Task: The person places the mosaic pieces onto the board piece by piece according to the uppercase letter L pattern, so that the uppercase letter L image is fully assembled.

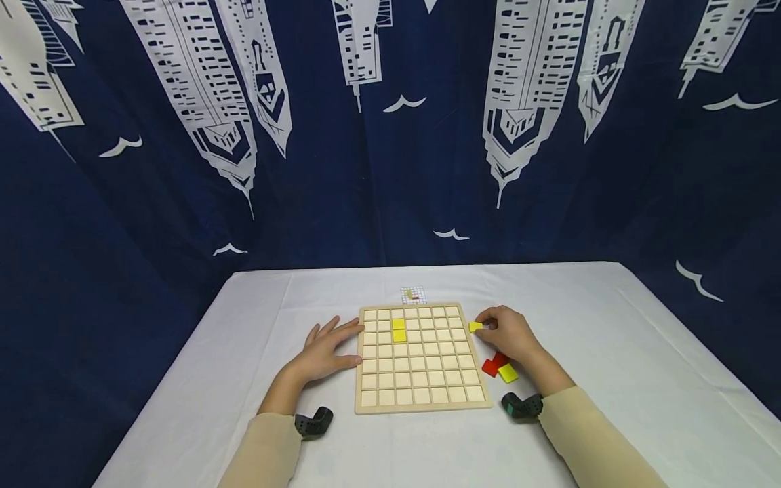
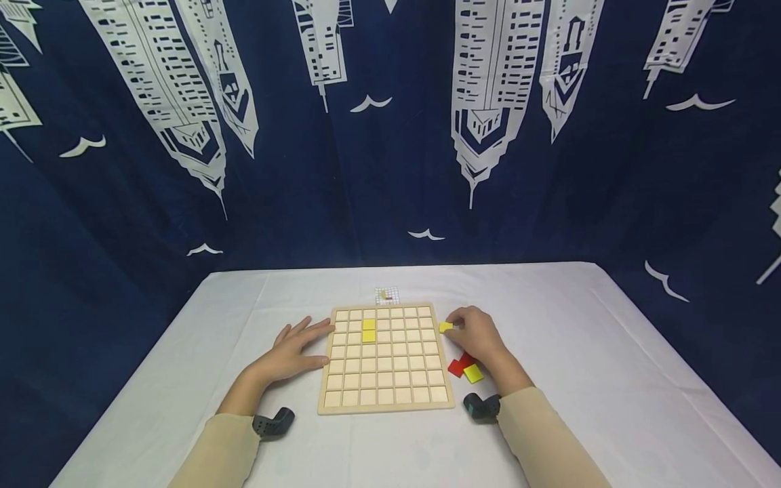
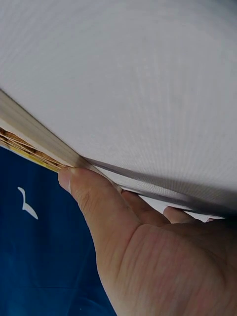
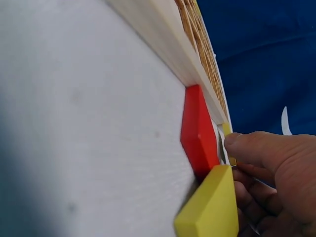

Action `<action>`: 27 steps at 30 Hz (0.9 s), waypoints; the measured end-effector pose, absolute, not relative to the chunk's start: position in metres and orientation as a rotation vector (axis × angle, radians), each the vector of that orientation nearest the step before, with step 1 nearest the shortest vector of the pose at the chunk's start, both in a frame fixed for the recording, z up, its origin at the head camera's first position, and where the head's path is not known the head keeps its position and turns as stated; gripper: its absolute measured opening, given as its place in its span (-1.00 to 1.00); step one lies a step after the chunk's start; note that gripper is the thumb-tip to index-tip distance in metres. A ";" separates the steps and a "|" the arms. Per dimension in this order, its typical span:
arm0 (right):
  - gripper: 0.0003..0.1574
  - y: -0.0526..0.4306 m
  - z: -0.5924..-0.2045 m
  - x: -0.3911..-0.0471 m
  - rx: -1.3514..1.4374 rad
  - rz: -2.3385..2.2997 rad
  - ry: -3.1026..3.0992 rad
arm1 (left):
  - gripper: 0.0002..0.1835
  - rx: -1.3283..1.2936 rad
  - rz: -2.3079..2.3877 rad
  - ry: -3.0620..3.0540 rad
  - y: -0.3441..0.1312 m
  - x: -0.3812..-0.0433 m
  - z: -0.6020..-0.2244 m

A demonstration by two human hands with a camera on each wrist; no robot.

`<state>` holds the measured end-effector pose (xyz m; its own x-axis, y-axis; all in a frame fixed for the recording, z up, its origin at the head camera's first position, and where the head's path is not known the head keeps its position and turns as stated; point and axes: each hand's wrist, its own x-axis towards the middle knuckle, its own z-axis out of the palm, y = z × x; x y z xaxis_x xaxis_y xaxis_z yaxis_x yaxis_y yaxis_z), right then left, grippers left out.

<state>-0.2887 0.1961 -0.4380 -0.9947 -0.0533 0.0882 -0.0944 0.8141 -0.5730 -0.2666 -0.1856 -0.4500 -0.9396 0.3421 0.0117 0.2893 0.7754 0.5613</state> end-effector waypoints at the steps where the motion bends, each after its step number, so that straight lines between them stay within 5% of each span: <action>1: -0.70 0.196 -0.437 -0.288 0.117 0.934 -2.930 | -0.27 0.510 0.889 2.873 -0.186 -0.266 -0.450; 27: -0.74 0.162 -0.412 -0.274 0.397 1.051 -2.802 | -0.27 0.521 0.898 2.868 -0.187 -0.267 -0.450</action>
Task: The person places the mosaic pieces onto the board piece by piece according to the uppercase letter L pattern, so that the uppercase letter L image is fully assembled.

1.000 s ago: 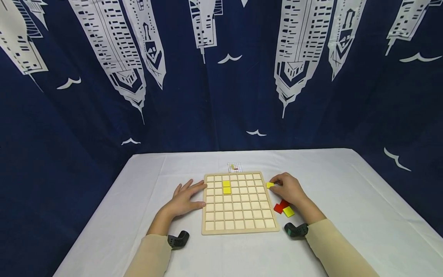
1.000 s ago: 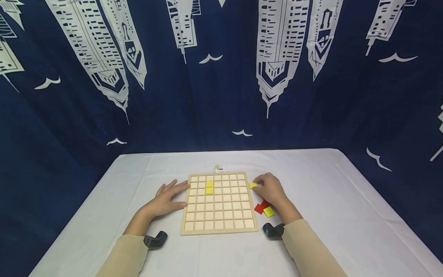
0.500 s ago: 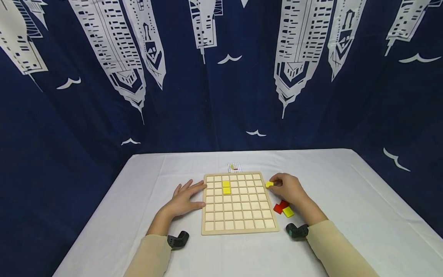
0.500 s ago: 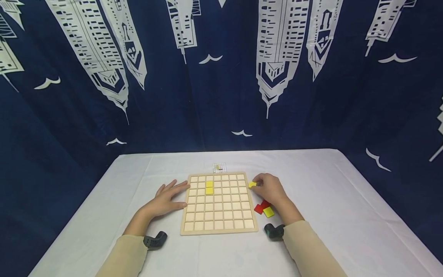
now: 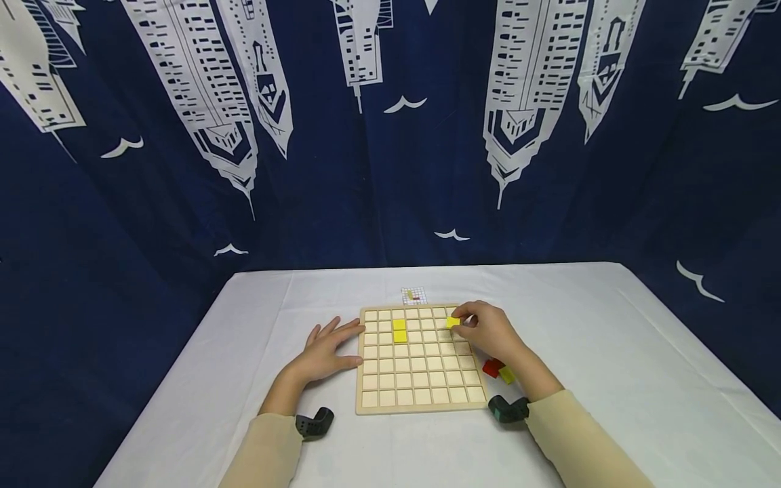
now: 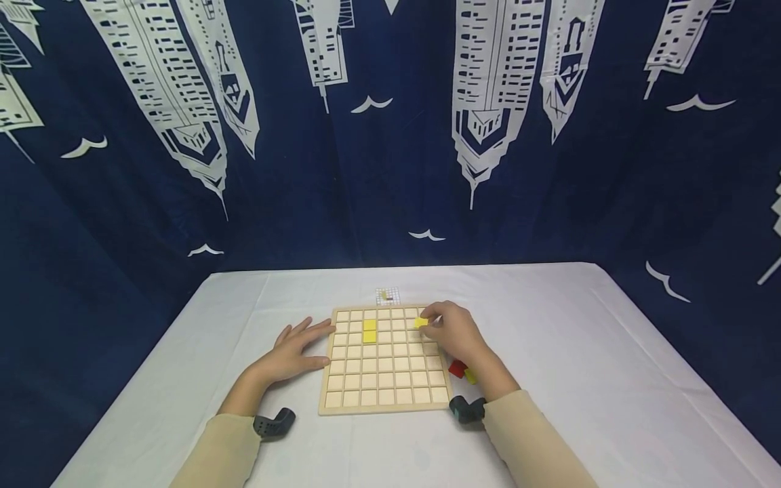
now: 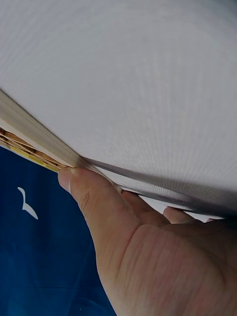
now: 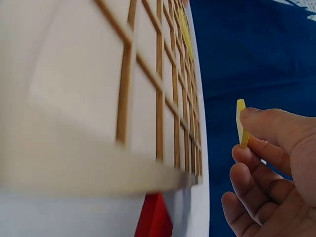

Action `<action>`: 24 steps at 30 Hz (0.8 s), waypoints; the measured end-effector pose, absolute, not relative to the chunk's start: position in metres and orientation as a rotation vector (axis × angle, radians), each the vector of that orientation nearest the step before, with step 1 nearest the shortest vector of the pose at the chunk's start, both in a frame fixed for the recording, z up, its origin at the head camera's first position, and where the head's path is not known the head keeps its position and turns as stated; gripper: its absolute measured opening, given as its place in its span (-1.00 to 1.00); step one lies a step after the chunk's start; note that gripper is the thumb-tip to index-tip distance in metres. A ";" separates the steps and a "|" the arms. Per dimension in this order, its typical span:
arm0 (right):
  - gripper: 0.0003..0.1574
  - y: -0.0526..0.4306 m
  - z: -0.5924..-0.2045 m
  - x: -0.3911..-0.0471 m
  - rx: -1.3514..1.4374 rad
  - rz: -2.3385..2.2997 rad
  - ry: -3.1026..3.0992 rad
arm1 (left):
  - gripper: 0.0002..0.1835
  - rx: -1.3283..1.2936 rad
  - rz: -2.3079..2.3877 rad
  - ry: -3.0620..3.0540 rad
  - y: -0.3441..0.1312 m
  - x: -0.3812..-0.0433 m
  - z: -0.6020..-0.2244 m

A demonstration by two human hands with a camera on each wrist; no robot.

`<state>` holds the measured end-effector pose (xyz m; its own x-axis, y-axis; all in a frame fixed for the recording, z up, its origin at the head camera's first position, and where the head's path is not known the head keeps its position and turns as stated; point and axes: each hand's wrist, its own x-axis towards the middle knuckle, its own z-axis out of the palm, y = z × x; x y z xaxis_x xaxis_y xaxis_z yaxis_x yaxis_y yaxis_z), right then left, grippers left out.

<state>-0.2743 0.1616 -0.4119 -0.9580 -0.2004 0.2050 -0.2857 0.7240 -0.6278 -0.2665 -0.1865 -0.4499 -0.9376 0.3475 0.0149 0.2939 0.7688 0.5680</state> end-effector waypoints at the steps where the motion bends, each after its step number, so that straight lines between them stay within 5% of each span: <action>1: -0.74 0.159 -0.411 -0.273 0.410 1.052 -2.798 | -0.27 0.523 0.897 2.869 -0.186 -0.266 -0.450; 24: -0.75 0.103 -0.416 -0.263 0.622 1.120 -2.814 | -0.26 0.503 0.915 2.874 -0.185 -0.265 -0.449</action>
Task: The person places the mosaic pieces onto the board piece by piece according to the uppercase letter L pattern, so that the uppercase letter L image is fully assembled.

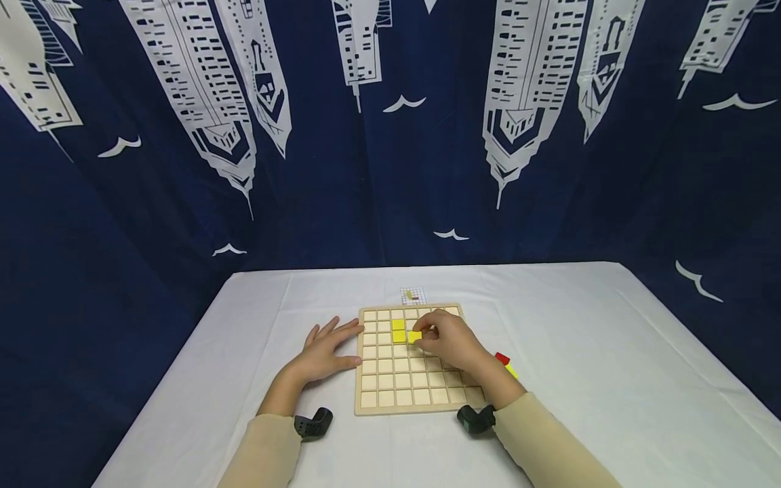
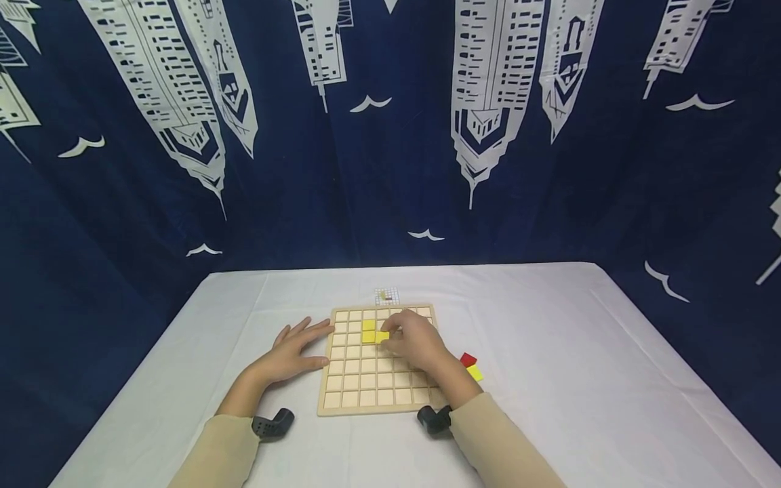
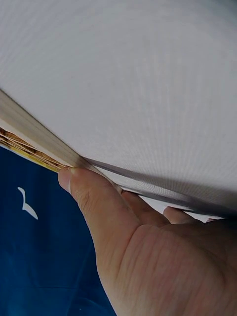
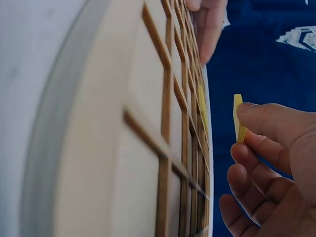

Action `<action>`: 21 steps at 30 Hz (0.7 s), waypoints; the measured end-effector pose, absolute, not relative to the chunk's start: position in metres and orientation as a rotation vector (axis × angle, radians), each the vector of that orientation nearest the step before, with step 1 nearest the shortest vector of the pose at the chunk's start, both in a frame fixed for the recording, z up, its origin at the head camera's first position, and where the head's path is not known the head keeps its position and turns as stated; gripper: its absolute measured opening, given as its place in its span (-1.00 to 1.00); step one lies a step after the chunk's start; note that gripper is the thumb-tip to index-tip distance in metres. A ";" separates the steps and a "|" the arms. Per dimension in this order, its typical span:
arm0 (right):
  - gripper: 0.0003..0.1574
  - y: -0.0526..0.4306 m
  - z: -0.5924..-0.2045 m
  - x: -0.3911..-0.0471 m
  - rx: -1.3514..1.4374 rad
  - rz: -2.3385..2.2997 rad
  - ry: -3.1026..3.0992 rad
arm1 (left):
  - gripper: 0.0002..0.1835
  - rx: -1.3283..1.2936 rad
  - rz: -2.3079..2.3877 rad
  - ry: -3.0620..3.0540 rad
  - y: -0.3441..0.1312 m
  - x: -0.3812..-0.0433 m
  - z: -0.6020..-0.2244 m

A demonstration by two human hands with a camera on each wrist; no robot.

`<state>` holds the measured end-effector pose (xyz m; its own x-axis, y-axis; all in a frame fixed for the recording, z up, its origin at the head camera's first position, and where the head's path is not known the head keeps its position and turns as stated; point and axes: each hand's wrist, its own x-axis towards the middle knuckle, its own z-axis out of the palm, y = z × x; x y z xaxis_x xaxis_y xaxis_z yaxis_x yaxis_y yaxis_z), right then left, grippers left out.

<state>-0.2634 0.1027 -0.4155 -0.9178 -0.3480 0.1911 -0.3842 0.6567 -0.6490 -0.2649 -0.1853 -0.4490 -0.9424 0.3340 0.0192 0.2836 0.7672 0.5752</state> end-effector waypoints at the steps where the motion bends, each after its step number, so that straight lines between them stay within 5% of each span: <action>1: -0.75 0.100 -0.415 -0.263 0.635 1.116 -2.814 | -0.26 0.506 0.915 2.872 -0.186 -0.265 -0.448; 21: -0.76 0.075 -0.427 -0.260 0.636 0.997 -2.868 | -0.28 0.523 0.896 2.873 -0.186 -0.267 -0.450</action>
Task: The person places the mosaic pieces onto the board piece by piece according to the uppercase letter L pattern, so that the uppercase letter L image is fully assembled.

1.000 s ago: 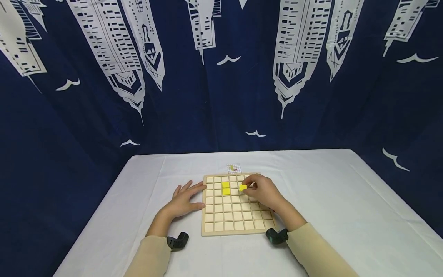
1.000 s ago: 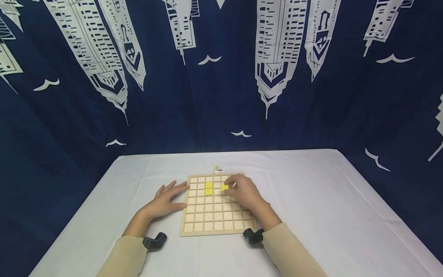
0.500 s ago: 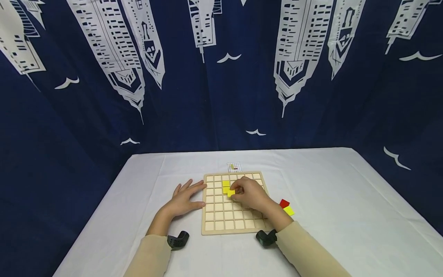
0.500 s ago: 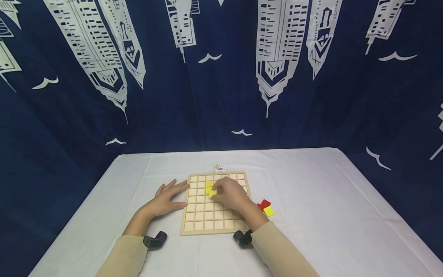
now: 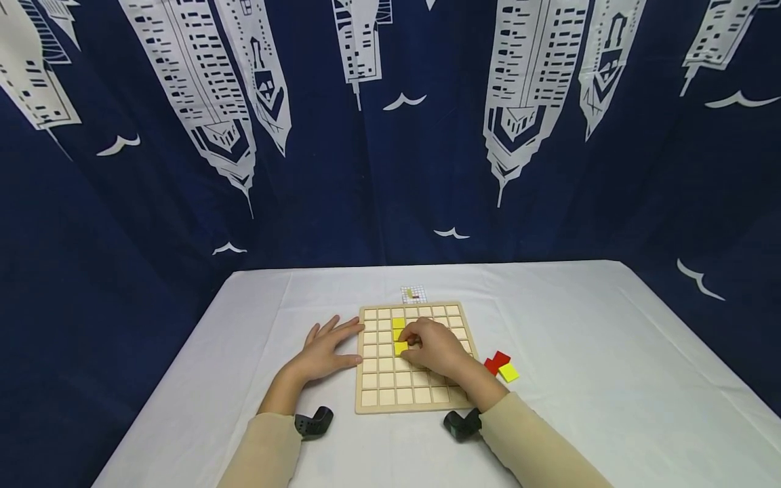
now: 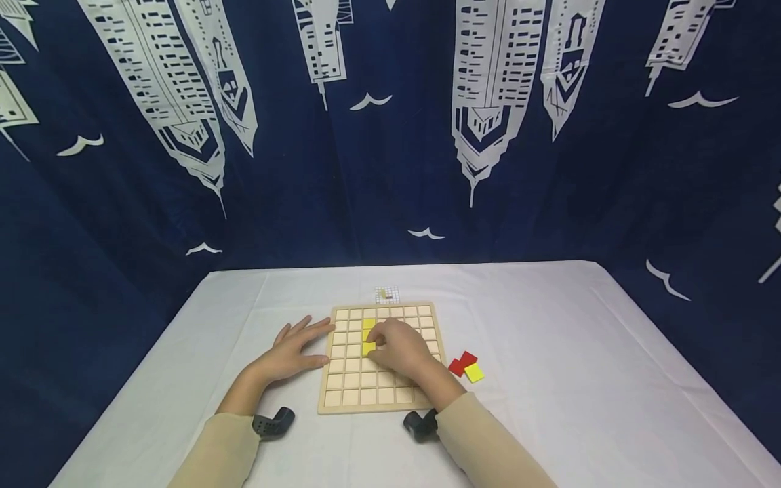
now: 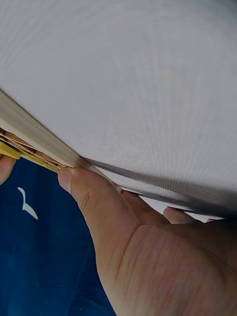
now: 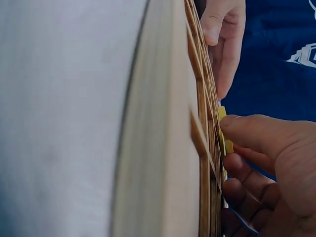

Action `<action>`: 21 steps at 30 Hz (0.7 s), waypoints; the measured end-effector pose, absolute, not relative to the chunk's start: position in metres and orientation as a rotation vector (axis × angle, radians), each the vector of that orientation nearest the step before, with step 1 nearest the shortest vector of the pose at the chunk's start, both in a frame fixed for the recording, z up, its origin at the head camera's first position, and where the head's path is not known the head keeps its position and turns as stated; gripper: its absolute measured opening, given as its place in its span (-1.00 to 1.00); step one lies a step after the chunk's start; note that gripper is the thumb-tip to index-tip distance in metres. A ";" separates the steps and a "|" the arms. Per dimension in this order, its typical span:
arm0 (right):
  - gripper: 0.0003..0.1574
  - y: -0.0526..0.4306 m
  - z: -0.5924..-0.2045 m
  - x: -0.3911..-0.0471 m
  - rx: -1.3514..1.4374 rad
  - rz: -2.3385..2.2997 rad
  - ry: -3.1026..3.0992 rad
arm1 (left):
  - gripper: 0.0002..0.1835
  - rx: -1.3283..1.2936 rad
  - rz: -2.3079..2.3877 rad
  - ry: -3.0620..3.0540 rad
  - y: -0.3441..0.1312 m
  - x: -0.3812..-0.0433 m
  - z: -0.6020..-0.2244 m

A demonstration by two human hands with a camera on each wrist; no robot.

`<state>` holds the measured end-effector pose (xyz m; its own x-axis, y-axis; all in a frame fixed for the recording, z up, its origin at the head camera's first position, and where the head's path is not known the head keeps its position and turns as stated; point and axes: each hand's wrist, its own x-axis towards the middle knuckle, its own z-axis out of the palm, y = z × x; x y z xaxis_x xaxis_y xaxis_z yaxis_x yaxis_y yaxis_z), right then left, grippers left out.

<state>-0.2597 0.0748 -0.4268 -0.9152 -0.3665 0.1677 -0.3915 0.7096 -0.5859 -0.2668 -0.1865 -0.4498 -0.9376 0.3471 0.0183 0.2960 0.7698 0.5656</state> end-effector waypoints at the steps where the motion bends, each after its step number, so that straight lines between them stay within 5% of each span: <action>1: -0.76 0.075 -0.427 -0.260 0.634 0.987 -2.867 | -0.28 0.521 0.897 2.874 -0.186 -0.267 -0.450; 21: -0.78 0.073 -0.433 -0.260 0.638 0.947 -2.831 | -0.28 0.513 0.907 2.876 -0.185 -0.266 -0.449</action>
